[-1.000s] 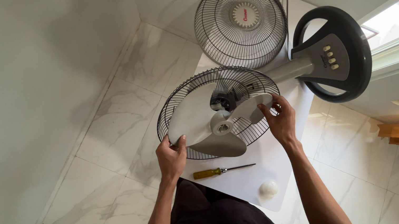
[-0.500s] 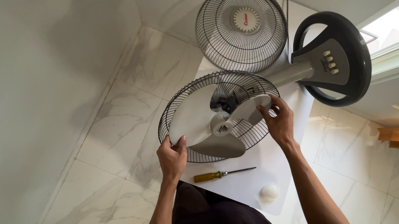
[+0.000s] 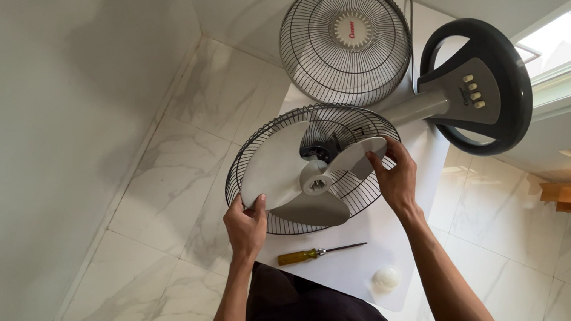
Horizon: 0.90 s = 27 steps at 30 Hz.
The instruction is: The person disassembles a standing electric fan by removing the front grille, fan blade, and central cap, then reassembles the components in reverse order. The person handles the fan blade, grille, and cap by hand, placing them on a white table during the process.
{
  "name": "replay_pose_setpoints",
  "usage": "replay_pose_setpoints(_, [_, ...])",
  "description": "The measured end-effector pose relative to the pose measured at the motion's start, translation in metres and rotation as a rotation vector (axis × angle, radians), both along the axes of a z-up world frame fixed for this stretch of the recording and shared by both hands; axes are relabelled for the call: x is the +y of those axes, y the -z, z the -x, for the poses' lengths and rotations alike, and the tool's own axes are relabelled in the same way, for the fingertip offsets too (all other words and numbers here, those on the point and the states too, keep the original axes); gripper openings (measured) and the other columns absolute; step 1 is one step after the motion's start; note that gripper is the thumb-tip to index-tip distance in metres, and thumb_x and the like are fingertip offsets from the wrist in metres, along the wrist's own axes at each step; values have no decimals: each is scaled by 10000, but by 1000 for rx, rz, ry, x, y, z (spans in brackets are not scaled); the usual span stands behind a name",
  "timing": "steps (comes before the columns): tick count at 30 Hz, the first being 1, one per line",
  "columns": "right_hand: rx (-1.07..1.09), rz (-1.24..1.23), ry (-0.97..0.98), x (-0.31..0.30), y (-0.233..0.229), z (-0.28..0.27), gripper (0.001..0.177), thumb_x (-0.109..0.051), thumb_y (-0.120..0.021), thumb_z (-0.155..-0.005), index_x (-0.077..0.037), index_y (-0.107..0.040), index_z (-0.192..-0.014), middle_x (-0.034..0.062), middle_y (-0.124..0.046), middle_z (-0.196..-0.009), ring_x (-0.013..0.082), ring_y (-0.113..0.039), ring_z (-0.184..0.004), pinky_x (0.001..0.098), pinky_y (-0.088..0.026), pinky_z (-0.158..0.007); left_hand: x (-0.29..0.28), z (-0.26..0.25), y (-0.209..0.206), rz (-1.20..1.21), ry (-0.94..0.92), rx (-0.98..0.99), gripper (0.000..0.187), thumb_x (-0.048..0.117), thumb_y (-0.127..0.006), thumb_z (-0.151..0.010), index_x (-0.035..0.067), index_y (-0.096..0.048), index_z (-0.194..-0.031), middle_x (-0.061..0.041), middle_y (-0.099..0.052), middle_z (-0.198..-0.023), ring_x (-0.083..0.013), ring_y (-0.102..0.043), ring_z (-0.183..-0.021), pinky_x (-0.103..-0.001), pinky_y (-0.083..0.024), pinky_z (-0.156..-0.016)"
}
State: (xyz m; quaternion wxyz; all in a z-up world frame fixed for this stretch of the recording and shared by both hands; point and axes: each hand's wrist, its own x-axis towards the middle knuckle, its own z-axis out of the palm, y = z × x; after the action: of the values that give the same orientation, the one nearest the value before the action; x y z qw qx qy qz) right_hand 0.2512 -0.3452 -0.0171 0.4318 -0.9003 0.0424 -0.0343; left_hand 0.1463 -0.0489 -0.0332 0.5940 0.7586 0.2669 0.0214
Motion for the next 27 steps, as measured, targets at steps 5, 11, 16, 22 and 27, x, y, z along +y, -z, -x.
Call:
replay_pose_setpoints(5, [-58,24,-11,2,-4,3,531,-136,-769,-912,-13,-589,-1396,206,-683,-1296,333,-645,-1234,451,-533,-1053,1,-1,1,-12,0,-60,232,161,-719,-924,-49,-691,-1020,-129,-758,-757,-167,-735,-647,-316,-567,-616])
replay_pose_setpoints(11, [-206,28,7,-3,-4,21,535,-95,-768,-909,7,-558,-1390,197,-645,-1337,311,-646,-1209,428,-549,-1008,3,2,-4,17,-5,14,289,177,-724,-927,-54,-665,-1092,-164,-752,-807,-218,-715,-672,-341,-566,-630])
replay_pose_setpoints(16, [-236,-21,48,-4,19,47,391,-83,-792,-903,6,-593,-1228,148,-678,-1156,251,-665,-1015,376,-577,-893,6,14,1,3,-67,-186,297,196,-704,-949,-38,-637,-1118,-139,-739,-920,-175,-747,-806,-299,-617,-674])
replay_pose_setpoints(22, [-92,-69,-70,23,37,80,280,-98,-782,-900,-16,-659,-1138,127,-715,-1106,237,-691,-986,347,-573,-862,15,39,20,-205,-166,-54,261,170,-682,-963,12,-620,-1161,-175,-690,-1026,-258,-692,-874,-363,-587,-756])
replay_pose_setpoints(27, [72,-45,-139,49,32,85,303,-103,-752,-904,-3,-670,-1177,163,-708,-1123,275,-707,-1024,378,-569,-880,22,38,47,-227,-64,-33,613,101,-725,-878,5,-465,-1425,-236,-521,-1273,-321,-564,-1144,-457,-521,-960])
